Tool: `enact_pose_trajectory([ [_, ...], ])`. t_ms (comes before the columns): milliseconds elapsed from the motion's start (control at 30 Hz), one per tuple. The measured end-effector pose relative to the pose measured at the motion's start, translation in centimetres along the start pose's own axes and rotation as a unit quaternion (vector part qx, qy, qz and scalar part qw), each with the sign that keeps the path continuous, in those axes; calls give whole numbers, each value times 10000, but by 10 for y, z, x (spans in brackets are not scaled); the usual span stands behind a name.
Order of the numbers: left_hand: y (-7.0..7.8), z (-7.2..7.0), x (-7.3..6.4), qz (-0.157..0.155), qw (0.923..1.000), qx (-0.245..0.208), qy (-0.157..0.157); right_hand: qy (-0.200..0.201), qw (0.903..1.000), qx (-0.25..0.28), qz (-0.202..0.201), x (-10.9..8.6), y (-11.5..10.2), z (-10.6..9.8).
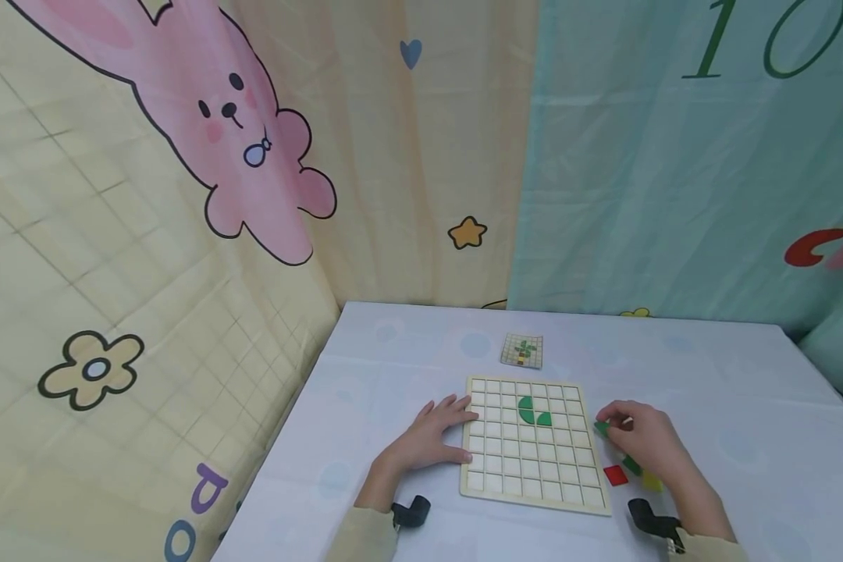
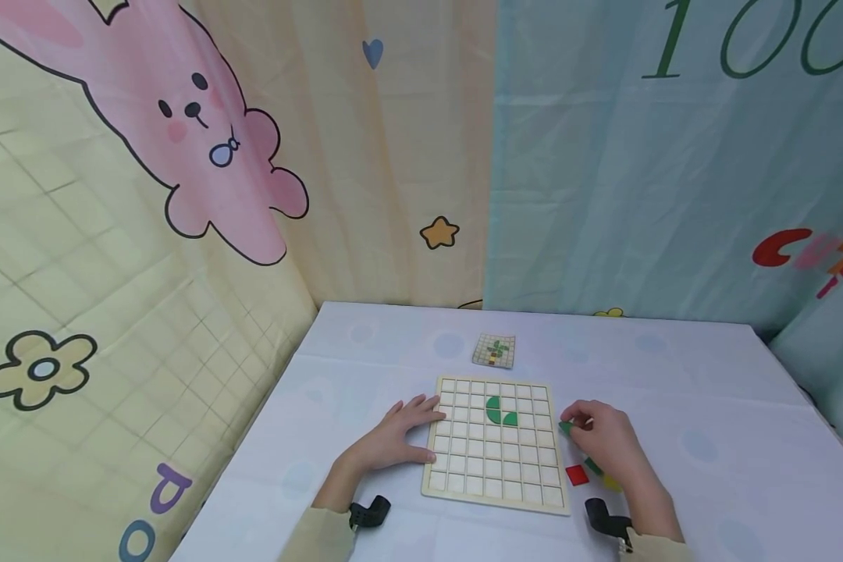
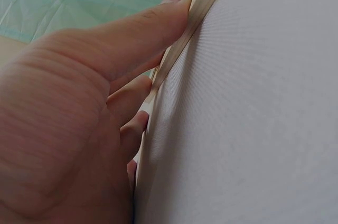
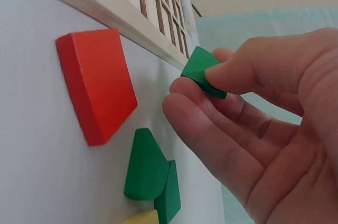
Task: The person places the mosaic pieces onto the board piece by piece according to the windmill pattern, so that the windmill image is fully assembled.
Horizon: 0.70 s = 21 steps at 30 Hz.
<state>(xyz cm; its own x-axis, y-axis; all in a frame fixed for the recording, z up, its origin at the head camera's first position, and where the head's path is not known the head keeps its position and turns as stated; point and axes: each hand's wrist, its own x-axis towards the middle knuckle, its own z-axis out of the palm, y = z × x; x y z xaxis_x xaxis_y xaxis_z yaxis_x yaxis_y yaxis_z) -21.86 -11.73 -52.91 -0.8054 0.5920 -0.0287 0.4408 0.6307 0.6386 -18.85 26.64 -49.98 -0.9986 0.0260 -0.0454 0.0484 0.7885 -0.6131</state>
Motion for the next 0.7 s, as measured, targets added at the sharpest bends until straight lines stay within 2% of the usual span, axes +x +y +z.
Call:
enact_pose_trajectory([
  [333,-1,0,0,-14,10000,-12,11,229,9994,232,116,5,-5,5],
  [700,-3,1,1,-27,10000,-54,46,430,9979,462,-151,5,-15,13],
])
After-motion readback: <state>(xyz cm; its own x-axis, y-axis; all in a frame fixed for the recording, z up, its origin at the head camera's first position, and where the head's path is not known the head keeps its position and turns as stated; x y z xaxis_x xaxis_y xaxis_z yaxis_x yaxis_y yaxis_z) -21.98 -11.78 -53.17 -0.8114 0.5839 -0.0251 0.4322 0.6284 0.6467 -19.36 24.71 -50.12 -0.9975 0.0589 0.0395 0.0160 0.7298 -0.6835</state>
